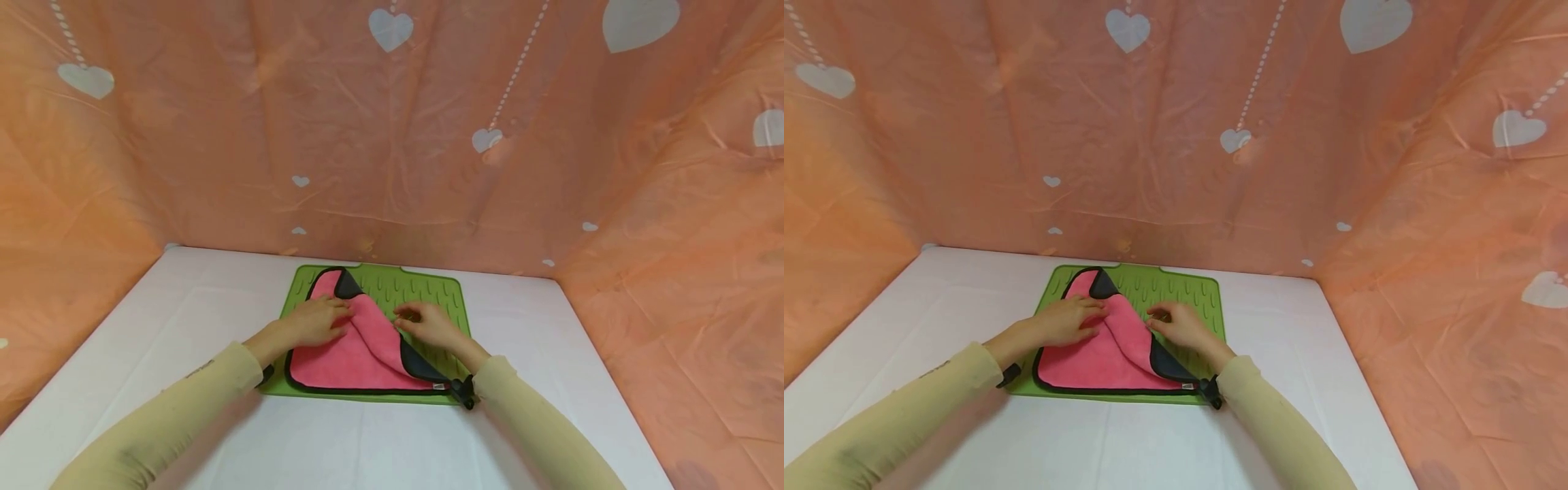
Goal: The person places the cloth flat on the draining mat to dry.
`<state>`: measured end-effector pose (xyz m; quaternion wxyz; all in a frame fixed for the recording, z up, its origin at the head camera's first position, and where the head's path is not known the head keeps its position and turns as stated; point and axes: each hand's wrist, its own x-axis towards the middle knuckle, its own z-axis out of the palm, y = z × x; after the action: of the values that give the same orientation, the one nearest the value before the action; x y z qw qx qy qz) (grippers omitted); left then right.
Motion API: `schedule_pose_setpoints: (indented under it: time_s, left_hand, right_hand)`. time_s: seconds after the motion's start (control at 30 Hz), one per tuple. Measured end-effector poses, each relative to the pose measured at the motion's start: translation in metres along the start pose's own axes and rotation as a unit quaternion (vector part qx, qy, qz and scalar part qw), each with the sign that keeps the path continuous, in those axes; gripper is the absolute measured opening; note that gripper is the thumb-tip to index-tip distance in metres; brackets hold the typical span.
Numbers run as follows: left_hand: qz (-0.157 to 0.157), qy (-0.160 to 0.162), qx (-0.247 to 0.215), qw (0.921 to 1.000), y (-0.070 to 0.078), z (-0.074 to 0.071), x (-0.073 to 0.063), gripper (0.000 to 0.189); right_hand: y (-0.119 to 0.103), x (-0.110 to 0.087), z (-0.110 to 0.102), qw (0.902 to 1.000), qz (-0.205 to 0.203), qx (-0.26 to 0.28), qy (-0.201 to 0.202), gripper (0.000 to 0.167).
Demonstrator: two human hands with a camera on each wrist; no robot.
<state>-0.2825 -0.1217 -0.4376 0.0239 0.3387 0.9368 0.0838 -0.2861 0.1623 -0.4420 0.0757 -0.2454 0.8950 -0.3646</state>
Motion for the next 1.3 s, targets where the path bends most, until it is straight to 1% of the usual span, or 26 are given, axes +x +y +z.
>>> schedule_pose_setpoints:
  time_s: [0.1,0.17,0.27,0.37,0.47,0.57,0.7,0.77,0.83,0.87,0.97,1.0,1.07,1.17,1.3]
  left_hand:
    - [0.000,-0.004,0.003,1.0000,0.001,-0.001,-0.001,0.044]
    - [-0.002,-0.006,0.001,1.0000,0.001,-0.001,-0.002,0.044]
    - [0.002,-0.005,0.008,1.0000,0.002,-0.001,-0.002,0.044]
    - [0.002,-0.006,0.006,1.0000,0.002,-0.001,-0.002,0.044]
    - [0.000,-0.005,-0.007,1.0000,0.001,-0.001,-0.003,0.045]
    - [0.001,-0.003,-0.023,0.9997,0.001,-0.001,-0.003,0.046]
    - [-0.005,-0.004,-0.048,0.9988,0.000,-0.004,-0.006,0.048]
    - [-0.013,0.005,-0.071,0.9974,-0.002,-0.007,-0.007,0.048]
    - [-0.015,0.029,-0.086,0.9958,-0.004,-0.010,-0.008,0.046]
    - [-0.016,0.046,-0.094,0.9944,-0.006,-0.012,-0.008,0.046]
    - [-0.029,0.095,-0.111,0.9889,-0.008,-0.017,-0.008,0.048]
    - [-0.033,0.107,-0.113,0.9872,-0.009,-0.020,-0.008,0.049]
    - [-0.039,0.128,-0.120,0.9837,-0.010,-0.023,-0.009,0.049]
    - [-0.039,0.138,-0.127,0.9814,-0.010,-0.026,-0.009,0.044]
    - [-0.031,0.138,-0.133,0.9810,-0.012,-0.023,-0.009,0.027]
  right_hand:
    - [0.000,0.003,0.003,0.9998,0.008,-0.009,-0.013,0.028]
    - [-0.002,0.005,0.005,0.9998,0.007,-0.011,-0.018,0.028]
    - [-0.003,0.006,0.008,0.9997,0.005,0.001,-0.023,0.028]
    - [-0.002,0.008,0.012,0.9997,0.002,0.014,-0.020,0.027]
    - [-0.003,0.008,0.015,0.9998,0.002,0.020,-0.007,0.025]
    - [-0.006,0.006,0.017,0.9998,0.002,0.011,0.017,0.020]
    - [-0.010,0.004,0.020,0.9983,-0.016,-0.011,0.056,0.013]
    - [-0.013,0.002,0.021,0.9966,-0.031,-0.023,0.072,0.011]
    - [-0.016,0.001,0.023,0.9939,-0.055,-0.043,0.085,0.011]
    - [-0.018,0.000,0.023,0.9918,-0.072,-0.054,0.091,0.010]
    - [-0.024,-0.003,0.027,0.9811,-0.129,-0.097,0.107,0.010]
    - [-0.027,-0.004,0.028,0.9761,-0.147,-0.115,0.111,0.010]
    - [-0.032,-0.007,0.031,0.9685,-0.179,-0.132,0.112,0.009]
    - [-0.038,-0.009,0.036,0.9640,-0.204,-0.142,0.094,0.009]
    - [-0.044,-0.012,0.040,0.9615,-0.226,-0.146,0.058,0.010]
